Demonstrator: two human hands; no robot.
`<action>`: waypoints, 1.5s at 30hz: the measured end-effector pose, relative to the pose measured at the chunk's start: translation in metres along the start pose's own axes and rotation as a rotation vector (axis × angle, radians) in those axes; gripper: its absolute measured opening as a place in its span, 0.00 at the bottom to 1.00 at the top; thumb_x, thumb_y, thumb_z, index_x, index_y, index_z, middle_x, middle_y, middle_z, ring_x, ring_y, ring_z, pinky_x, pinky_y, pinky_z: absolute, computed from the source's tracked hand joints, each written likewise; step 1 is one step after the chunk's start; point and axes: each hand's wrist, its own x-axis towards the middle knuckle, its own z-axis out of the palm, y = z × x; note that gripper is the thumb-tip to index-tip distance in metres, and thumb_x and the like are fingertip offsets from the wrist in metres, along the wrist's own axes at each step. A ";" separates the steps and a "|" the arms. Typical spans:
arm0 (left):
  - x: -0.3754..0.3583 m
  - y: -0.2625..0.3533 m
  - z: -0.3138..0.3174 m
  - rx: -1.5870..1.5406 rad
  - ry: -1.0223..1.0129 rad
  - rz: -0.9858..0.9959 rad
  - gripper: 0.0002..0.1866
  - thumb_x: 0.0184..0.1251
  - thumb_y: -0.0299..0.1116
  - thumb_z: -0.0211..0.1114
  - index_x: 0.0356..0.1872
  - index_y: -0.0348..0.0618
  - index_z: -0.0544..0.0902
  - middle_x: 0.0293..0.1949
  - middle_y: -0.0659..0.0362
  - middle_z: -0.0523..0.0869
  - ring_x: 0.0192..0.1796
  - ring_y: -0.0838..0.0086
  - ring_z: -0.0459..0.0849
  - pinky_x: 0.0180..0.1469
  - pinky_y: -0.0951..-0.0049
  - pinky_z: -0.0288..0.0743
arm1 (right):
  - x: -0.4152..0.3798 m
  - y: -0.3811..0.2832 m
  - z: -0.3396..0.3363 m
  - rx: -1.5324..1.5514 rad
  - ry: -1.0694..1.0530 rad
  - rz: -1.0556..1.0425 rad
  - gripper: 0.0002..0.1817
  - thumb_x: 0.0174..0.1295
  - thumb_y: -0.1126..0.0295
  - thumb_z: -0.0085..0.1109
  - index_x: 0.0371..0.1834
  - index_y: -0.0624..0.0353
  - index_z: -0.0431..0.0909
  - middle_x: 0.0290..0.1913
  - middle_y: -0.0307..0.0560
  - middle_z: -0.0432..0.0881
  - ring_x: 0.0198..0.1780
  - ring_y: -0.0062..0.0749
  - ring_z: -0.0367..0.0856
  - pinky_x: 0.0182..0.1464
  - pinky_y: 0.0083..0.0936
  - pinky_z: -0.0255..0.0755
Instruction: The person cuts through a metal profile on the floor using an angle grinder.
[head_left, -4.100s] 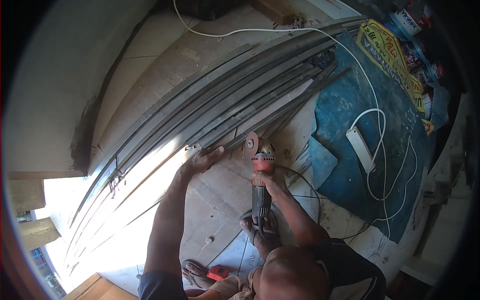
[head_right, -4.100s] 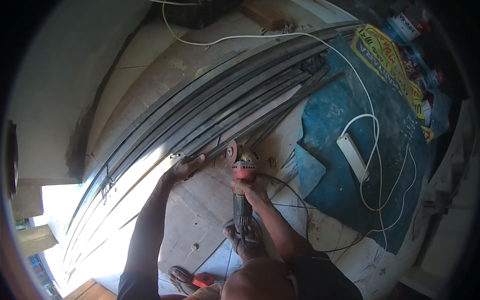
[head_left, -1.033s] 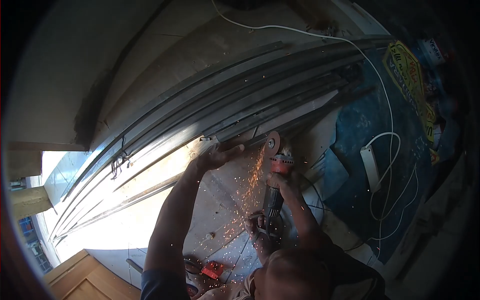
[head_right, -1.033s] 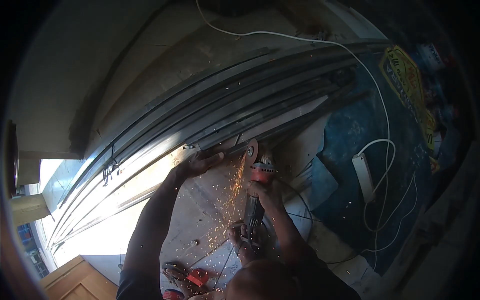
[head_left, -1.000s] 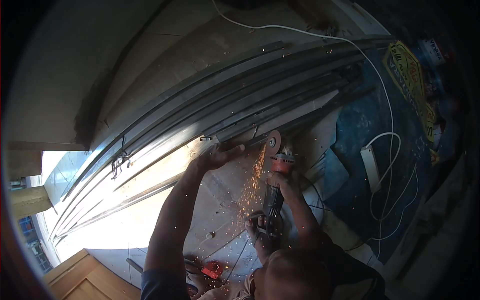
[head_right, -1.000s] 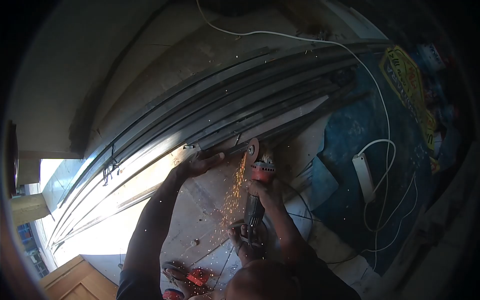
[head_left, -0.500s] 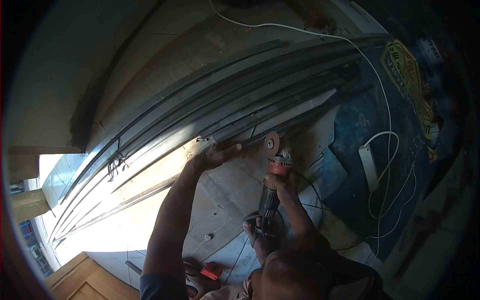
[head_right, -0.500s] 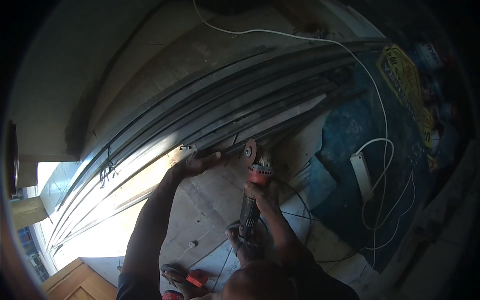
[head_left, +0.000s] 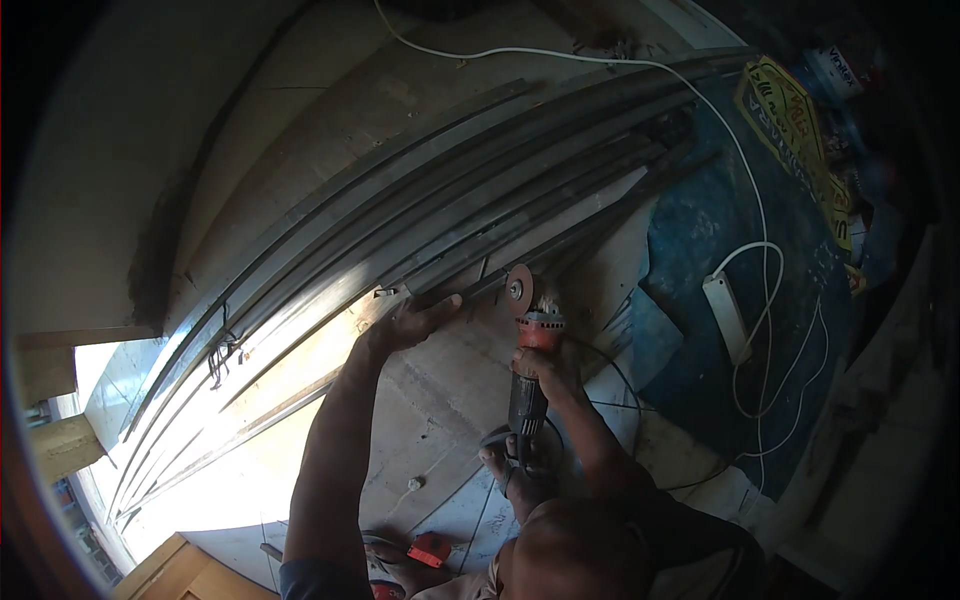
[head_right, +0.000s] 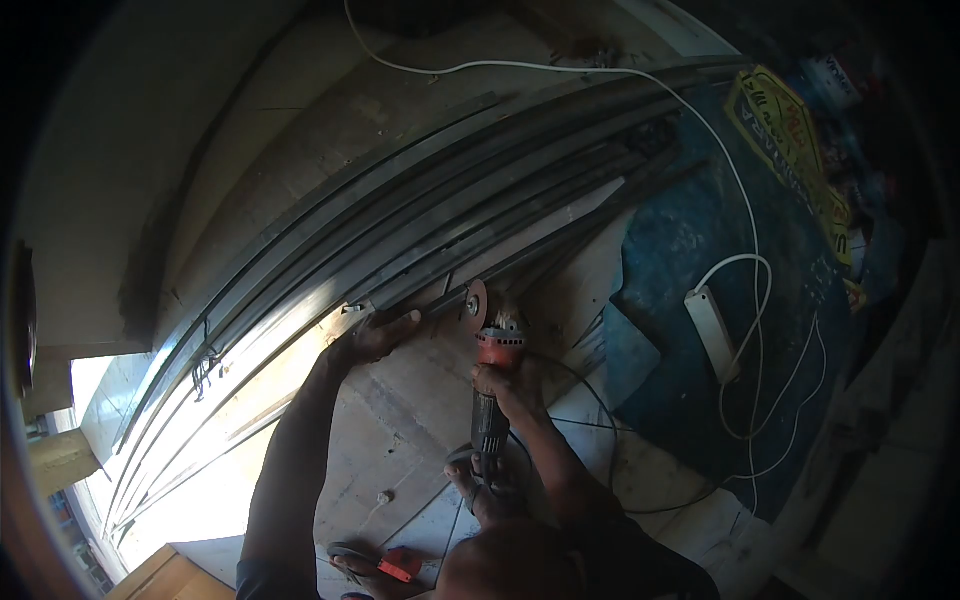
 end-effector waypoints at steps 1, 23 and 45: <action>0.000 0.000 0.001 -0.029 -0.008 -0.006 0.42 0.73 0.70 0.58 0.71 0.42 0.78 0.30 0.61 0.79 0.29 0.76 0.75 0.31 0.71 0.68 | 0.000 -0.001 0.002 -0.001 0.012 -0.001 0.19 0.56 0.71 0.73 0.49 0.62 0.78 0.39 0.40 0.80 0.34 0.22 0.82 0.38 0.24 0.78; 0.004 -0.002 -0.001 0.004 -0.033 -0.145 0.27 0.75 0.58 0.63 0.46 0.38 0.86 0.25 0.59 0.80 0.30 0.72 0.75 0.34 0.66 0.69 | -0.008 -0.016 0.002 -0.008 0.051 -0.116 0.15 0.56 0.71 0.73 0.41 0.62 0.78 0.31 0.40 0.80 0.29 0.22 0.81 0.33 0.24 0.76; -0.004 0.011 0.004 0.084 0.057 -0.176 0.39 0.71 0.72 0.59 0.35 0.38 0.87 0.18 0.62 0.74 0.22 0.77 0.74 0.26 0.69 0.68 | -0.012 -0.013 -0.006 0.035 0.057 -0.018 0.19 0.55 0.72 0.74 0.49 0.65 0.79 0.36 0.45 0.84 0.35 0.29 0.86 0.37 0.29 0.81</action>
